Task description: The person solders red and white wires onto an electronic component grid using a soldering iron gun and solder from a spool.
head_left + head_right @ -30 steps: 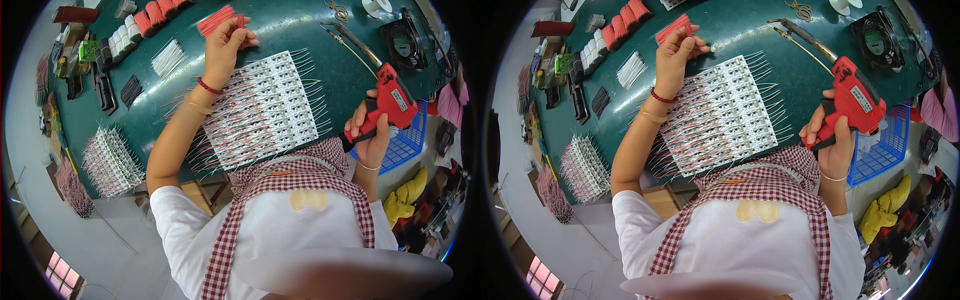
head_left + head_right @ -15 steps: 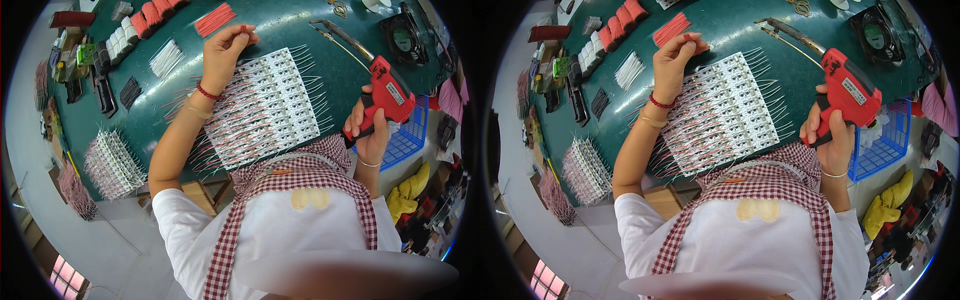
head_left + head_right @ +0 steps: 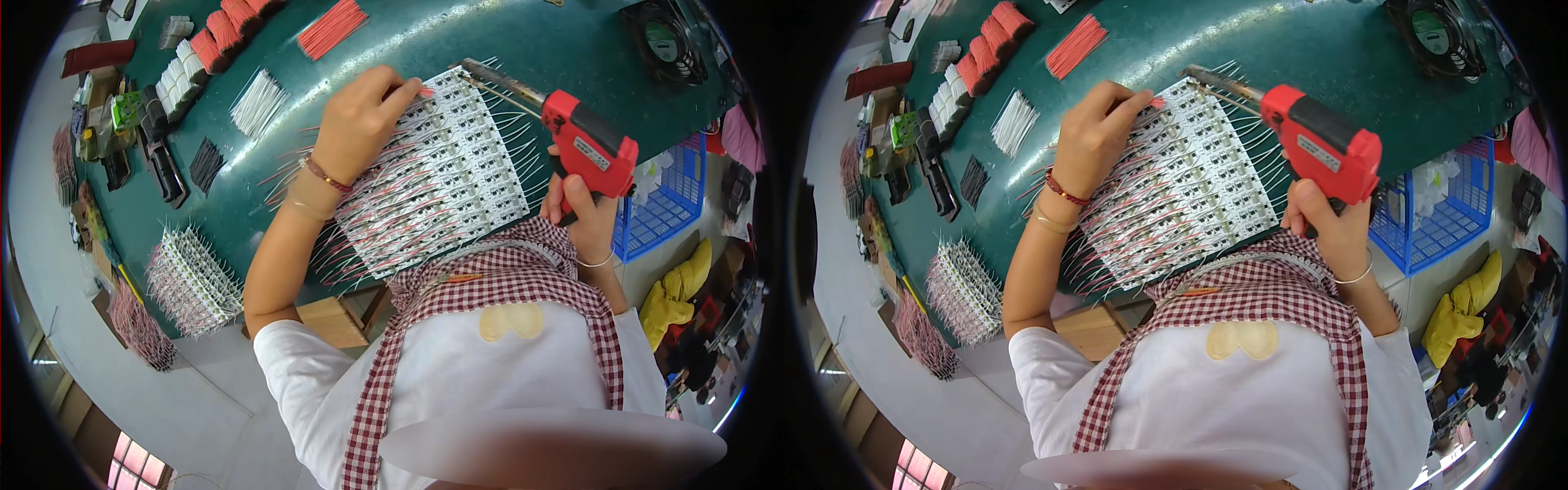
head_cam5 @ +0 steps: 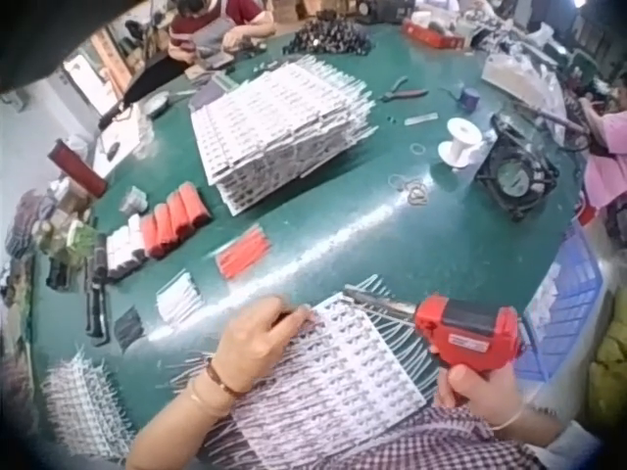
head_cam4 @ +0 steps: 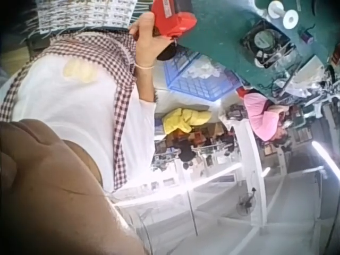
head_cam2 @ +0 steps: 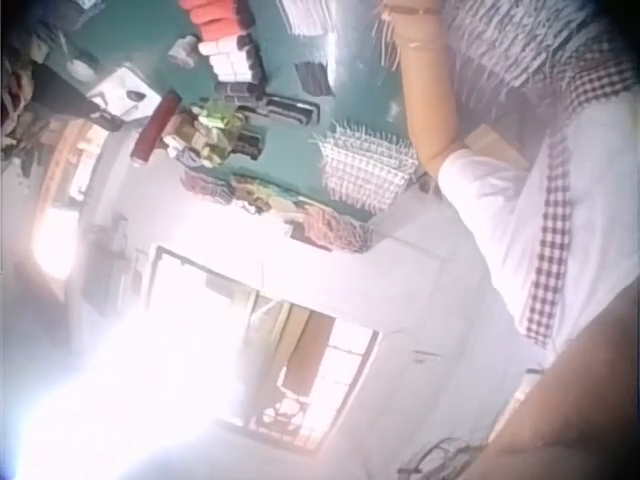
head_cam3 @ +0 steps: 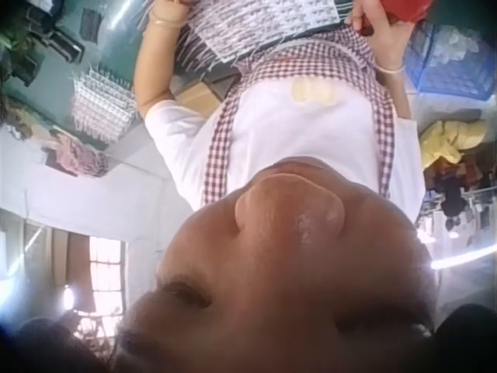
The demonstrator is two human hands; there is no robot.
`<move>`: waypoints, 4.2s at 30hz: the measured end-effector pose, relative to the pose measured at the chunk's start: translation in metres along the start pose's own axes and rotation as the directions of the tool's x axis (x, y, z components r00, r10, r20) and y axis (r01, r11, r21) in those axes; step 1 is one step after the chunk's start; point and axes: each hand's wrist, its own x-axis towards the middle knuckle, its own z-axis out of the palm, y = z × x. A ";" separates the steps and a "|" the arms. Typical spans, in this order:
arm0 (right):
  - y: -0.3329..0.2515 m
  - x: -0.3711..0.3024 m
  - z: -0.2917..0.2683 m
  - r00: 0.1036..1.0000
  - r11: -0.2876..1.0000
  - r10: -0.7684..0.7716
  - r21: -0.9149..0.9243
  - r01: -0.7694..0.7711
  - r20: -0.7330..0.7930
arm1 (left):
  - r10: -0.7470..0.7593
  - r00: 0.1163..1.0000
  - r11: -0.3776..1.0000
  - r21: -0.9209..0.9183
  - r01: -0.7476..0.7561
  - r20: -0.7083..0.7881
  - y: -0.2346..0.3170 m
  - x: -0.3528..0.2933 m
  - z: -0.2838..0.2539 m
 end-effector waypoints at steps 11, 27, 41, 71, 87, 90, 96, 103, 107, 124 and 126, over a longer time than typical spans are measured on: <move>0.008 -0.006 0.005 0.993 0.993 0.120 -0.013 -0.120 -0.016 | 0.036 0.996 0.999 -0.020 -0.034 0.086 -0.007 0.007 0.003; 0.012 -0.006 0.006 0.997 0.985 0.075 -0.157 -0.077 -0.015 | 0.039 0.991 0.999 0.011 -0.041 0.131 -0.005 0.014 0.001; 0.014 -0.015 -0.001 0.997 0.989 0.077 -0.131 -0.074 0.015 | 0.117 0.993 0.990 0.076 -0.116 -0.001 -0.003 0.018 0.000; 0.029 -0.028 -0.024 0.994 0.952 0.080 -0.301 -0.052 0.079 | 0.033 0.985 0.998 -0.052 -0.024 0.171 0.005 0.012 0.002; 0.036 -0.027 -0.021 0.998 0.940 0.027 -0.340 -0.008 0.052 | 0.052 0.985 0.998 -0.038 -0.046 0.166 0.007 0.013 0.004; 0.035 -0.030 -0.026 0.994 0.958 0.011 -0.286 0.022 0.111 | 0.055 0.984 0.998 -0.028 -0.051 0.170 0.007 0.013 0.002; 0.031 -0.028 -0.024 0.988 0.956 -0.028 -0.283 0.071 0.154 | 0.115 0.973 0.986 0.094 -0.136 0.203 0.006 0.015 0.002; 0.029 -0.031 -0.033 0.995 0.988 -0.058 -0.135 0.069 0.080 | 0.131 0.974 0.980 0.123 -0.155 0.184 0.009 0.023 0.003; 0.007 -0.019 -0.059 0.924 0.940 -0.326 0.032 0.339 -0.199 | 0.069 0.988 0.996 0.040 -0.075 0.138 0.014 0.025 0.000; -0.018 0.045 -0.190 0.534 0.850 -0.440 -0.144 0.507 -0.722 | -0.315 0.937 0.933 -0.133 0.335 0.154 0.049 0.002 -0.018; -0.025 0.020 -0.168 0.553 0.804 -0.491 -0.107 0.584 -0.673 | -0.273 0.954 0.944 -0.155 0.290 0.122 0.036 0.003 -0.009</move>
